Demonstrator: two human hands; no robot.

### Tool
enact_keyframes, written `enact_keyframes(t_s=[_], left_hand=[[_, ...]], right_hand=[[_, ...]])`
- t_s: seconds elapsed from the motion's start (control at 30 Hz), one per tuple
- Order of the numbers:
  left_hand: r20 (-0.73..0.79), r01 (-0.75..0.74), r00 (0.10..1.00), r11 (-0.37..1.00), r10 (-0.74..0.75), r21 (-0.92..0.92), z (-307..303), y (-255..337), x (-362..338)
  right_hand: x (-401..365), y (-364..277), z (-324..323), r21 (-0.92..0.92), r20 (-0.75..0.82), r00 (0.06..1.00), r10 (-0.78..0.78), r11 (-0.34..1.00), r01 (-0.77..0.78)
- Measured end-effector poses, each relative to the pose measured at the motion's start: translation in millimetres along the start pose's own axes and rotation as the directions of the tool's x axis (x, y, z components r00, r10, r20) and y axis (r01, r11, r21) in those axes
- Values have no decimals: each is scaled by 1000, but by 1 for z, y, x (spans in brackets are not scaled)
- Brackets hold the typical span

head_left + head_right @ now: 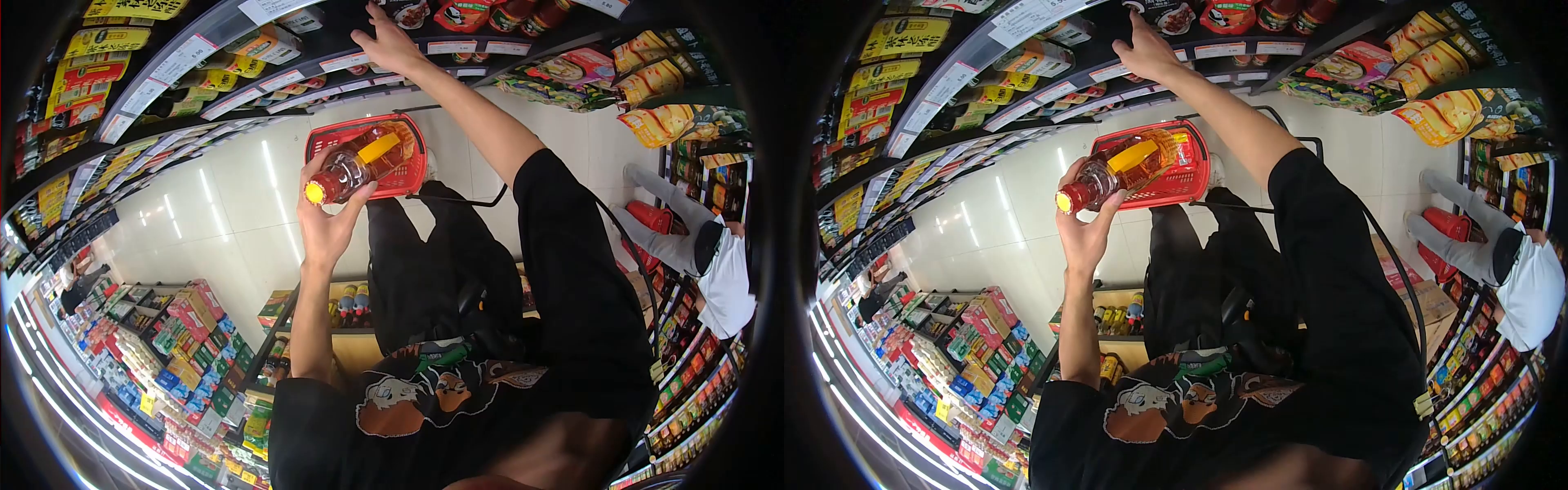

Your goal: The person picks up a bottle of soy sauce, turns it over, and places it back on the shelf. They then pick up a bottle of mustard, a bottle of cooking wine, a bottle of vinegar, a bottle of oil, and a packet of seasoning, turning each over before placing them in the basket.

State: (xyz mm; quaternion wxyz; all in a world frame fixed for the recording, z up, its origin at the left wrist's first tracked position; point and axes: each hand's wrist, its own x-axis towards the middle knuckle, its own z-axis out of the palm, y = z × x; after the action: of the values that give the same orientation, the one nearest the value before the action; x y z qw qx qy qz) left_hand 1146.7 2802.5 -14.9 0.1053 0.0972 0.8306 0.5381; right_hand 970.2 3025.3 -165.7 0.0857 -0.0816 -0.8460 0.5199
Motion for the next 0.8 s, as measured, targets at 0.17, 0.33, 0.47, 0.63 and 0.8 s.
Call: enact_keyframes(t_s=[0.17, 0.33, 0.47, 0.63, 0.8], left_hand=[[0, 12, 1000, 1000, -12, -2, 1, 1, 2], [-2, -29, 1000, 999, 29, 38, 0, 6, 14], [11, -45, 999, 998, 45, 34, -4, 8, 33], [32, -159, 987, 985, 157, 65, -8, 21, 71], [38, -454, 885, 845, 463, 283, -6, 21, 102]], right_hand=[[-3, -2, -7, -18, 11, 999, 36, 999, -36], [-5, 1, -18, -9, -12, 999, 30, 1000, -30], [-14, -6, -36, 119, 112, 987, 118, 984, -132], [-51, 15, -46, 197, 18, 998, 55, 979, -57], [-106, -19, -53, 390, 114, 943, 314, 858, -333]])
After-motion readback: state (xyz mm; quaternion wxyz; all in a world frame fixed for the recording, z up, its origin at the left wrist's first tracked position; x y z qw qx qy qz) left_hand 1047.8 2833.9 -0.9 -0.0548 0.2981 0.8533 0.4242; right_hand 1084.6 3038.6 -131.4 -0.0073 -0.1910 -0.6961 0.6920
